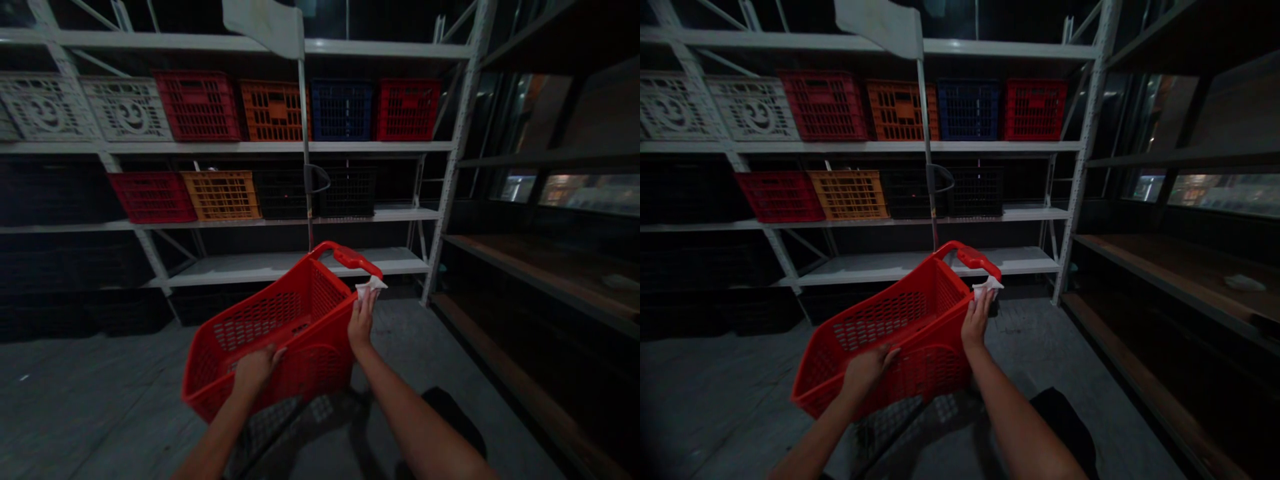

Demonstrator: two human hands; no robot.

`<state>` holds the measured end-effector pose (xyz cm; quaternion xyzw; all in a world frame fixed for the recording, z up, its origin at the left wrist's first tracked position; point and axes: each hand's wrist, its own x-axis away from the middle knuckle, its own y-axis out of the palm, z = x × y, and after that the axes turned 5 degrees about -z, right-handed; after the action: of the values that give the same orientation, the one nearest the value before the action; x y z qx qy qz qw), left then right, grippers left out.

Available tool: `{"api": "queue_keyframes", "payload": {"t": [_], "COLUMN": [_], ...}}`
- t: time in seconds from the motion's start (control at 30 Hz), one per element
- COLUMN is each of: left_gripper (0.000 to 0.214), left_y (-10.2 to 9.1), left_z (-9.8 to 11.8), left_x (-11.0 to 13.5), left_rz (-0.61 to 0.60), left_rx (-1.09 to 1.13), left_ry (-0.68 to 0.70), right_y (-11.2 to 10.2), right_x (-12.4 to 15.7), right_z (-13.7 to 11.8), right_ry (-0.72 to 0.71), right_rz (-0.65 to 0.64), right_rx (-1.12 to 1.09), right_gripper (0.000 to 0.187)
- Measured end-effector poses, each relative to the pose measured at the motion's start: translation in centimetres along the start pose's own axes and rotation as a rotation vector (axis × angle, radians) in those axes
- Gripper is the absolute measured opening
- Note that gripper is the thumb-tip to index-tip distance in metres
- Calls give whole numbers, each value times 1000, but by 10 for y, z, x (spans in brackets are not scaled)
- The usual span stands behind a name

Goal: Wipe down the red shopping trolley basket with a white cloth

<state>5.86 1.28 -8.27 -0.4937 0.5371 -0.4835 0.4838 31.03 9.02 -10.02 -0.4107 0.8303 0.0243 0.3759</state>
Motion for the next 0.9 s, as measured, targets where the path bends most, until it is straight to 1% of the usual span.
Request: {"api": "queue_keyframes", "payload": {"t": [0.1,0.17,0.23,0.3,0.43,0.47,0.53,0.57,0.67,0.77,0.83,0.9], "left_gripper": [58,59,60,59,57,58,58,58,56,55,55,54], "left_y": [-1,-1,0,2,8,9,10,10,9,7,6,5], "left_z": [0,1,0,-1,-7,-9,-14,-16,-24,-33,-39,-44], "left_x": [1,2,2,1,0,1,2,4,9,14,15,16], "left_rz": [3,10,17,28,48,48,46,46,57,67,54,36], "left_rx": [15,23,23,8,-9,-5,1,2,5,17,23,35], "left_ry": [8,5,-7,-12,-7,-8,-5,1,18,40,43,34], "right_y": [-16,-25,-28,-22,5,10,15,13,-6,-37,-58,-75], "right_x": [-35,-56,-62,-49,5,16,30,31,19,-10,-32,-56], "right_z": [7,10,11,10,5,3,0,-1,-1,3,8,13], "right_ry": [71,122,145,156,106,94,94,98,70,6,-47,-104], "right_rz": [24,37,40,51,105,103,80,72,88,87,19,-131], "right_rx": [-18,10,56,58,-144,-163,-124,-92,-52,-81,-84,-17], "right_gripper": [56,56,56,56,57,57,58,58,57,54,51,48]}}
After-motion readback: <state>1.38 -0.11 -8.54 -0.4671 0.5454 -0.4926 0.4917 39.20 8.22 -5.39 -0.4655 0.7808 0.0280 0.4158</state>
